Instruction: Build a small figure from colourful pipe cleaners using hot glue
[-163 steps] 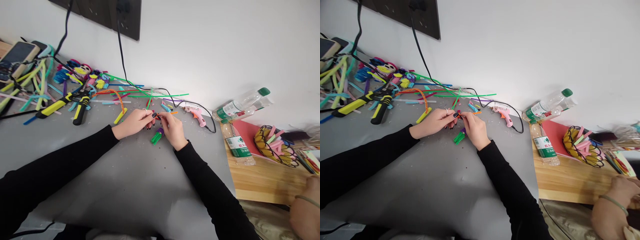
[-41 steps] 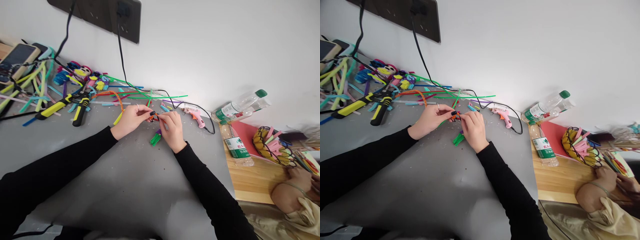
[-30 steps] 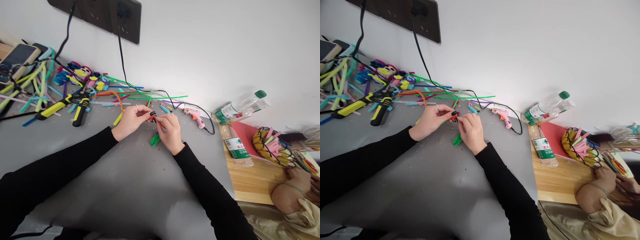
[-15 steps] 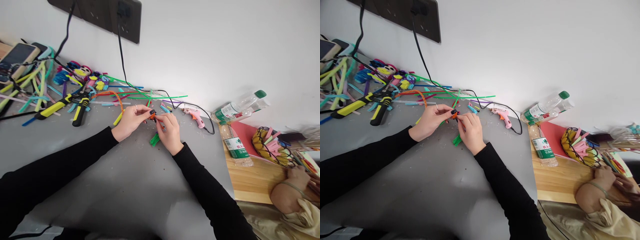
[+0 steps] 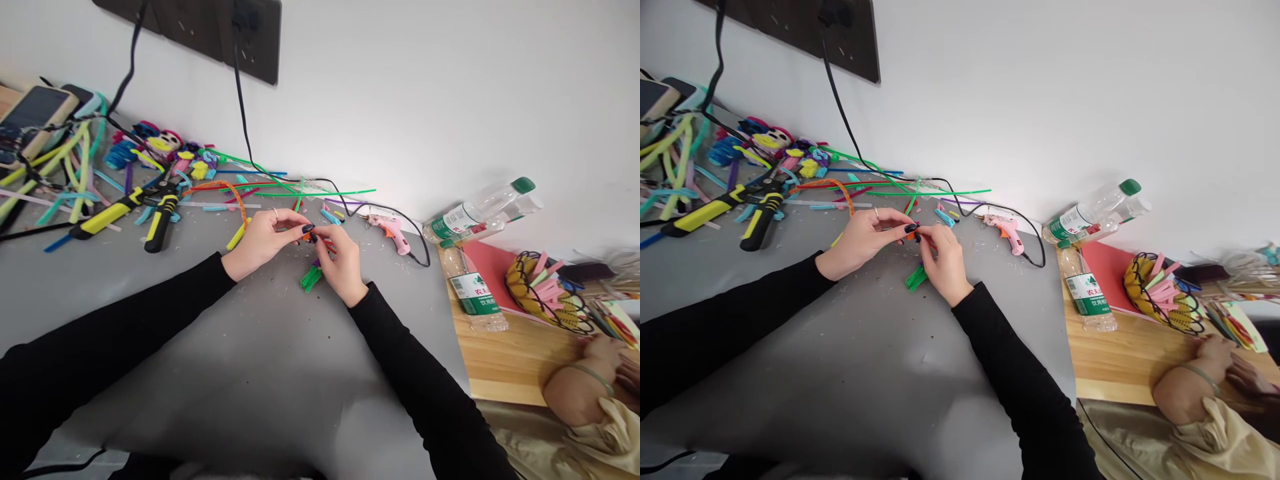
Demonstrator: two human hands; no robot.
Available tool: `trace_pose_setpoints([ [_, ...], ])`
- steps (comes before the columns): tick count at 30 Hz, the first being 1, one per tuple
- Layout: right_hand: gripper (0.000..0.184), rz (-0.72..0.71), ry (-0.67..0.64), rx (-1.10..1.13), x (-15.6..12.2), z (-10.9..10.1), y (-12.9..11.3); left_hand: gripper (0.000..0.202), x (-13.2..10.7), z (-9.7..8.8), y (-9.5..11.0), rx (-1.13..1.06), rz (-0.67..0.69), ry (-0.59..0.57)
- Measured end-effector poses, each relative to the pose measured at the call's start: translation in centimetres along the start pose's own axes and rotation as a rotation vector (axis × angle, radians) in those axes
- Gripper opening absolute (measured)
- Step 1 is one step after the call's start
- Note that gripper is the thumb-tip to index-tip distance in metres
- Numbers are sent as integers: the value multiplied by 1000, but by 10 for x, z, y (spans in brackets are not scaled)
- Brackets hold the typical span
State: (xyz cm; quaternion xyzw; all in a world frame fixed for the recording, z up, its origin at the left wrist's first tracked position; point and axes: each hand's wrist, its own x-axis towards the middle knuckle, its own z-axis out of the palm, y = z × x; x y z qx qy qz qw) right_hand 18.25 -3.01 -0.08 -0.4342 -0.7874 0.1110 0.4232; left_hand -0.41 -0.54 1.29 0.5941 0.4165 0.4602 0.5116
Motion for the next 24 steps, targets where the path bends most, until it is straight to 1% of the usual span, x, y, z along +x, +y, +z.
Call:
trace_pose_setpoints([
  [3, 19, 25, -8, 5, 0, 0, 0, 39, 1, -1, -1, 9, -15, -22],
  [8, 17, 25, -9, 35, 0, 0, 0, 40, 2, -2, 0, 19, -18, -46],
  [13, 18, 90, -18, 131, 1, -1, -1, 39, 1, 0, 3, 12, -13, -34],
  [19, 16, 133, -34, 217, 2, -2, -2, 44, 1, 0, 3, -1, -31, -54],
  [24, 13, 151, -50, 292, 3, -3, -1, 38, 0, 0, 5, 22, -33, -61],
])
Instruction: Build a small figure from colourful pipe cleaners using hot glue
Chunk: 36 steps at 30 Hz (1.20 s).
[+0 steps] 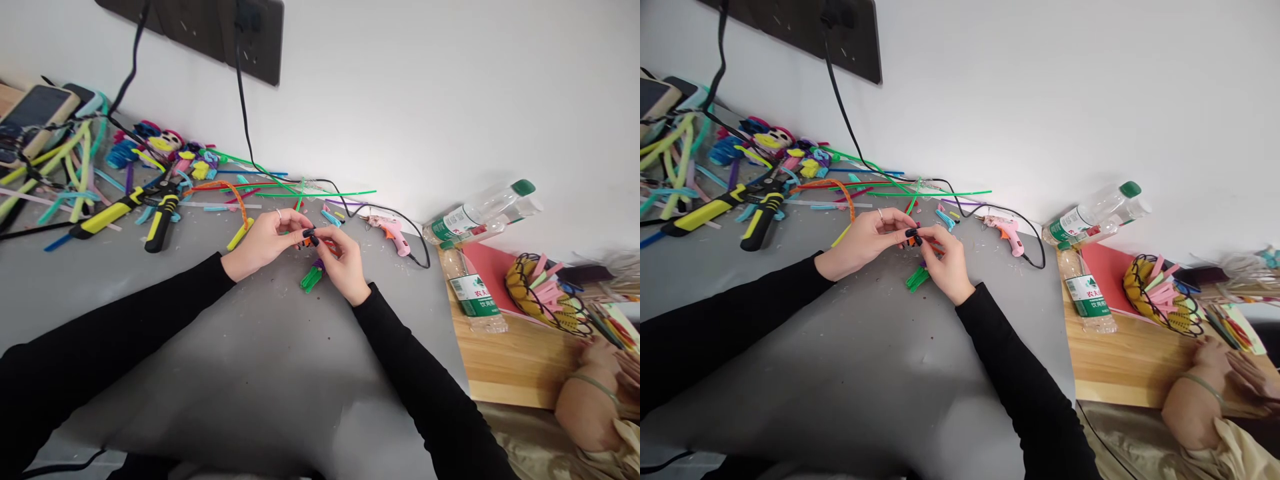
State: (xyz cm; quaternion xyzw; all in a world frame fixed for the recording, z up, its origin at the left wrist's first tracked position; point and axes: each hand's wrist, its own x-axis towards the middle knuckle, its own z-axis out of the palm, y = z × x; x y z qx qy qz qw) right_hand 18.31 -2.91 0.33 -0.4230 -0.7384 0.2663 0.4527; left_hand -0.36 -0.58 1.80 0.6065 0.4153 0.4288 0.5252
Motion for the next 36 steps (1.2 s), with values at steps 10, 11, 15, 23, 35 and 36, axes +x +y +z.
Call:
trace_pose_setpoints([
  [10, 18, 66, -11, 132, -1, 5, -1, 39, -2, -1, 2, 11, 42, 19],
  [11, 18, 69, -12, 130, -1, 5, -2, 39, -2, -1, 1, 4, 45, 27],
  [15, 15, 66, -8, 106, -2, 6, -4, 38, 0, 0, -3, -18, 77, 81],
  [23, 15, 143, 34, 54, -1, 4, 2, 47, 1, 0, -9, -121, 76, 100],
  [35, 16, 64, 89, -18, -1, 2, 2, 59, 2, -3, -8, -125, -44, 34],
  [36, 16, 58, 90, -20, -1, 2, 2, 59, 3, -3, -8, -123, -49, 31],
])
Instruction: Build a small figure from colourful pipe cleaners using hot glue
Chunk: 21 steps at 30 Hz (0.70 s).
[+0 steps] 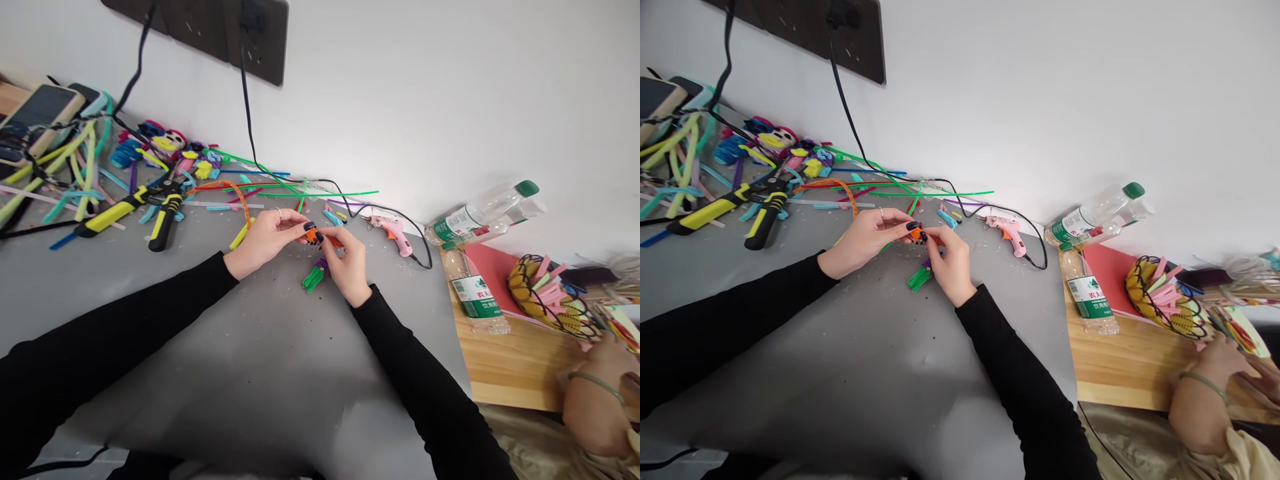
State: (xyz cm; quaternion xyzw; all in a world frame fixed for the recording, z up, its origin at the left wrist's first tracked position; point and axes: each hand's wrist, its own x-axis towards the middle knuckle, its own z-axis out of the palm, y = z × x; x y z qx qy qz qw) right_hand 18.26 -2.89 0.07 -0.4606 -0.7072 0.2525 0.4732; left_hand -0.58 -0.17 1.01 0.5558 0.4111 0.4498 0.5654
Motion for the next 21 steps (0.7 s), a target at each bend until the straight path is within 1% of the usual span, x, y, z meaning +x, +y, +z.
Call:
trace_pose_setpoints([
  [5, 13, 10, -21, 2, -1, 1, 1, 55, 0, 0, 0, 37, 21, 1],
  [9, 11, 27, -68, -54, -2, 2, 2, 50, -1, 1, 1, 91, 68, 2],
  [11, 11, 31, -87, -76, -2, 2, 3, 46, -2, 2, 1, 119, 96, 8],
  [15, 14, 30, -85, -102, -2, 2, 4, 36, -4, 2, 0, 205, 131, -4],
  [18, 15, 23, -87, -93, -2, 2, 4, 30, -4, 1, 2, 325, 162, -12],
  [21, 15, 19, -95, -69, -3, 2, 3, 27, -2, -2, 2, 552, 239, -46],
])
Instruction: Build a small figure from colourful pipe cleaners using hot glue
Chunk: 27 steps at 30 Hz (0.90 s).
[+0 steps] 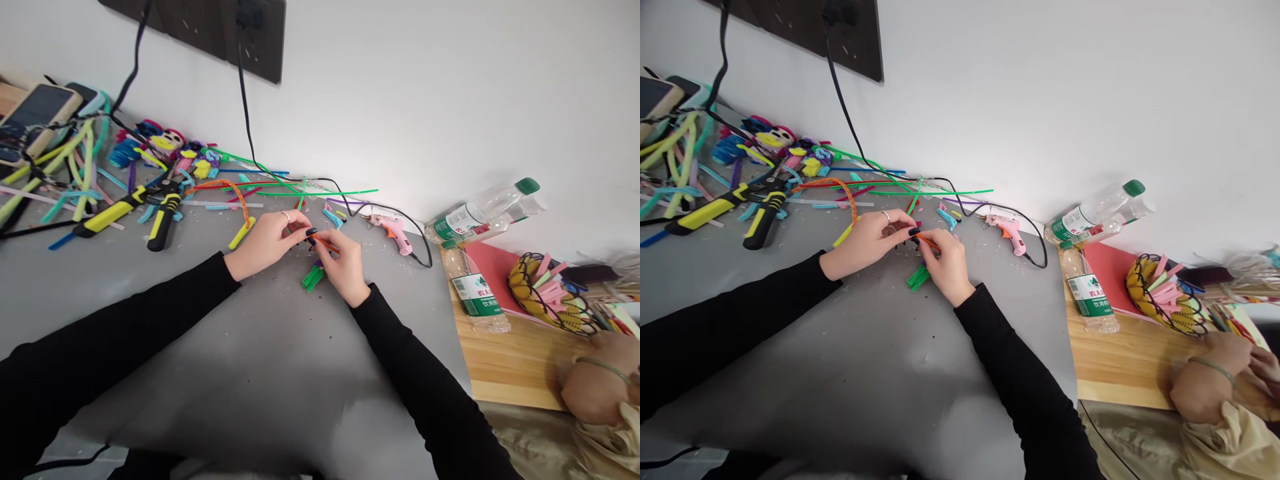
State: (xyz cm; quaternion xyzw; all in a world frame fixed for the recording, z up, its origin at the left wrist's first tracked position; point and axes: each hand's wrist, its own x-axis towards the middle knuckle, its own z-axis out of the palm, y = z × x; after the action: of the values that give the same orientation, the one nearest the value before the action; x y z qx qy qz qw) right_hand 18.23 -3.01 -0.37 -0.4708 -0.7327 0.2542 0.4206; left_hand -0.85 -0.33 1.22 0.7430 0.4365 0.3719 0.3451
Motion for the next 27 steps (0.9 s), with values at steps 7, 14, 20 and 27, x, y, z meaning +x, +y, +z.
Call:
trace_pose_setpoints([
  [7, 14, 21, -38, -45, -1, 0, 2, 35, 0, -4, -7, 383, 271, -81],
  [14, 15, -46, -70, -131, 0, -3, 0, 33, 2, -12, -14, 665, 426, -144],
  [20, 11, -187, -163, -293, 2, -9, -6, 33, 0, -10, -14, 589, 432, -102],
  [27, 24, -263, -237, -450, 4, -15, -3, 36, -1, -8, -13, 582, 456, -107],
])
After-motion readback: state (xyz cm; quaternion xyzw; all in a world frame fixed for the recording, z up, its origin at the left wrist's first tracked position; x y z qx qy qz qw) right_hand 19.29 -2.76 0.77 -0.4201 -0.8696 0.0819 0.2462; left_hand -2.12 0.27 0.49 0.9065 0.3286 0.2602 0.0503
